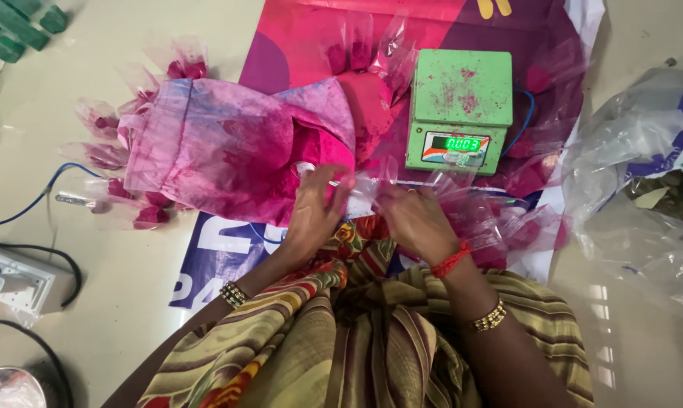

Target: The person scoops pink powder from a bag and weighs it into small plastic packets using a digital scale.

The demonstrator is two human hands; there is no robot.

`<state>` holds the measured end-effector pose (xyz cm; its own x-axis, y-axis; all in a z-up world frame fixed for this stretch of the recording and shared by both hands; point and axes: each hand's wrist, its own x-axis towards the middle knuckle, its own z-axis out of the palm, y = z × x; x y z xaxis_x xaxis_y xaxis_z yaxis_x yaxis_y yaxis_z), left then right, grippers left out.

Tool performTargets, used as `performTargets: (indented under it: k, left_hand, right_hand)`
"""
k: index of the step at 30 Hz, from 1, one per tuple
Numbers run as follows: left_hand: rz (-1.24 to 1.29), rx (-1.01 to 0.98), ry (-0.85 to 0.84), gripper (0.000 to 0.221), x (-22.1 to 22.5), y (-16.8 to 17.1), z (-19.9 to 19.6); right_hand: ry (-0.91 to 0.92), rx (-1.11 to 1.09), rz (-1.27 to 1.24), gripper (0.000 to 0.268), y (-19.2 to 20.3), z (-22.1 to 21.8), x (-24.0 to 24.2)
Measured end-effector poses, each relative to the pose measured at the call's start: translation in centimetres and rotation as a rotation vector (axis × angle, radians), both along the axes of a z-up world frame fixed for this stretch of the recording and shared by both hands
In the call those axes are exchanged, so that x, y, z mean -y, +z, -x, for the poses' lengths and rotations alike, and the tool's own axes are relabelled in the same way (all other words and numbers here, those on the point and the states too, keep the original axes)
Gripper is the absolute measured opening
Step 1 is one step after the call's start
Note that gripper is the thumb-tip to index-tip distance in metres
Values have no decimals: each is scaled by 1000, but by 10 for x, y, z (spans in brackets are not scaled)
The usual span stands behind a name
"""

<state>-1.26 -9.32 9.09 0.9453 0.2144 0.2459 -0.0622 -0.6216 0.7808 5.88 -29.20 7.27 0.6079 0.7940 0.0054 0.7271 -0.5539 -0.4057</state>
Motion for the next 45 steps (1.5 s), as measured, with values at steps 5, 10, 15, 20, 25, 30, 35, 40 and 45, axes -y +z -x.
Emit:
performTargets:
  k: [5, 10, 15, 20, 25, 30, 35, 40, 45]
  left_hand:
    - [-301, 186, -102, 29, 14, 29, -1]
    - [-391, 100, -89, 12, 18, 6, -2]
    - [-352, 27, -185, 51, 7, -26, -2]
    - [-507, -250, -326, 56, 12, -4, 4]
    - [-432, -309, -301, 59, 2, 8, 11]
    - [-278, -81, -201, 65, -26, -17, 27]
    - [-283, -204, -349, 69, -30, -29, 27]
    - [-448, -361, -446, 43, -22, -22, 33]
    - [-577, -273, -549, 35, -25, -44, 32]
  right_hand:
    - [-113, 150, 44, 21, -2, 10, -10]
    - [-183, 241, -9, 21, 0, 27, -23]
    - [-73, 260, 152, 19, -21, 37, -30]
    - [-251, 190, 39, 38, -12, 33, -27]
    - [-171, 41, 128, 28, -4, 38, -30]
    - [109, 206, -402, 23, 44, 48, -36]
    - [227, 106, -155, 33, -5, 50, -41]
    - [285, 164, 481, 13, -26, 60, -52]
    - [234, 279, -38, 38, -77, 58, -44]
